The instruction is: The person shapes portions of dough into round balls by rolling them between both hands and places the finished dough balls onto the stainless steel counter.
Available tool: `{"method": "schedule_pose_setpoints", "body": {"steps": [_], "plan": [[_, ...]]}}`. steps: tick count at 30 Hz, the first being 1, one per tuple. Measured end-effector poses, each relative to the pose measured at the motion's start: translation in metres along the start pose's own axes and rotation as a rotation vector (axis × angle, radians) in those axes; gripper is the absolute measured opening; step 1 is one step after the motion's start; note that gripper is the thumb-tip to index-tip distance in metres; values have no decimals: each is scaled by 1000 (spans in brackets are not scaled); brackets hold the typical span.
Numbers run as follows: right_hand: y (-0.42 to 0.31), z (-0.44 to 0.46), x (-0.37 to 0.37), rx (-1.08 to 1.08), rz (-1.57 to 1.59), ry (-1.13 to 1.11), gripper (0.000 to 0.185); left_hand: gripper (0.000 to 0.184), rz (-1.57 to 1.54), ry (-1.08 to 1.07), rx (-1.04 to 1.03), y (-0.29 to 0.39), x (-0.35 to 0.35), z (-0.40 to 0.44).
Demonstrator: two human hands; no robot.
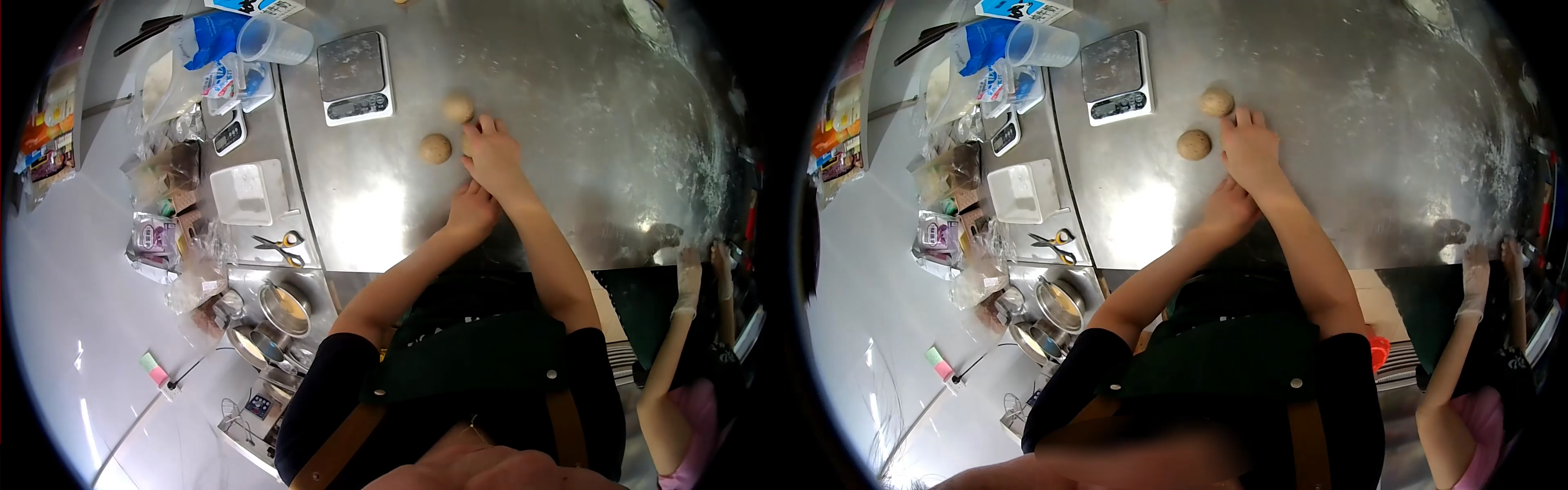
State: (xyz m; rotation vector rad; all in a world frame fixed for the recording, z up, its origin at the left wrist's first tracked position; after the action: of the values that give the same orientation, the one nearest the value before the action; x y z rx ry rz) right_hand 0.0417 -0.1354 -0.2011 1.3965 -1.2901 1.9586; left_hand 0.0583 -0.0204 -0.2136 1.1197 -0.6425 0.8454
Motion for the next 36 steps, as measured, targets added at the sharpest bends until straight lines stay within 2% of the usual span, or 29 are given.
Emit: {"method": "schedule_pose_setpoints", "body": {"steps": [4, 7, 10, 13, 16, 19, 20, 23, 27, 28, 31, 34, 36], "plan": [[5, -10, 1, 76, 67, 126, 38, 37, 40, -23, -23, 1, -6, -7], [9, -20, 5, 67, 155, 189, 40, 31, 70, -34, -78, 5, -3, -10], [8, -24, 10, 51, 195, 195, 45, 39, 90, -30, -109, 8, -1, -13], [16, -20, 32, -73, 239, 316, 56, 51, -105, -32, 52, 9, 21, -3], [55, -24, 36, -174, 566, 414, 53, 64, -415, 171, 463, -11, 38, -7], [84, -51, 8, -574, 967, 385, 42, 68, -313, 363, 353, -25, 49, 22], [86, -61, 9, -630, 931, 336, 32, 69, -234, 365, 318, -24, 49, 36], [92, -87, 6, -705, 915, 348, 30, 67, -139, 268, 192, -24, 40, 66], [108, -94, 33, -747, 867, 346, 30, 58, -155, 331, 144, -19, 59, 75], [115, -92, 42, -741, 835, 353, 29, 51, -154, 356, 161, -18, 66, 72], [124, -58, 66, -478, 560, 474, 27, 44, -143, 387, 204, -25, 78, 55], [95, 14, 96, -93, 204, 423, 27, 38, -76, 389, 265, -27, 93, 34], [73, 71, 90, 63, 34, 363, 28, 37, -54, 415, 309, -20, 104, 21]]}}
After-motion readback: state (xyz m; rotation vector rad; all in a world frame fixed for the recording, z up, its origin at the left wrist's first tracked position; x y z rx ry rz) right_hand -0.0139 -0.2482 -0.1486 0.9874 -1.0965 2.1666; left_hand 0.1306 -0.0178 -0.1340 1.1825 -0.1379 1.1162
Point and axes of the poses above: each hand's wrist, its own z-axis towards the middle knuckle, its own x-axis out of the back of the hand, y = z × x, the point moved 5 cm from there along z, towards the middle knuckle, and after that the axes turned 13 degrees about y, right-handed, at the moved point
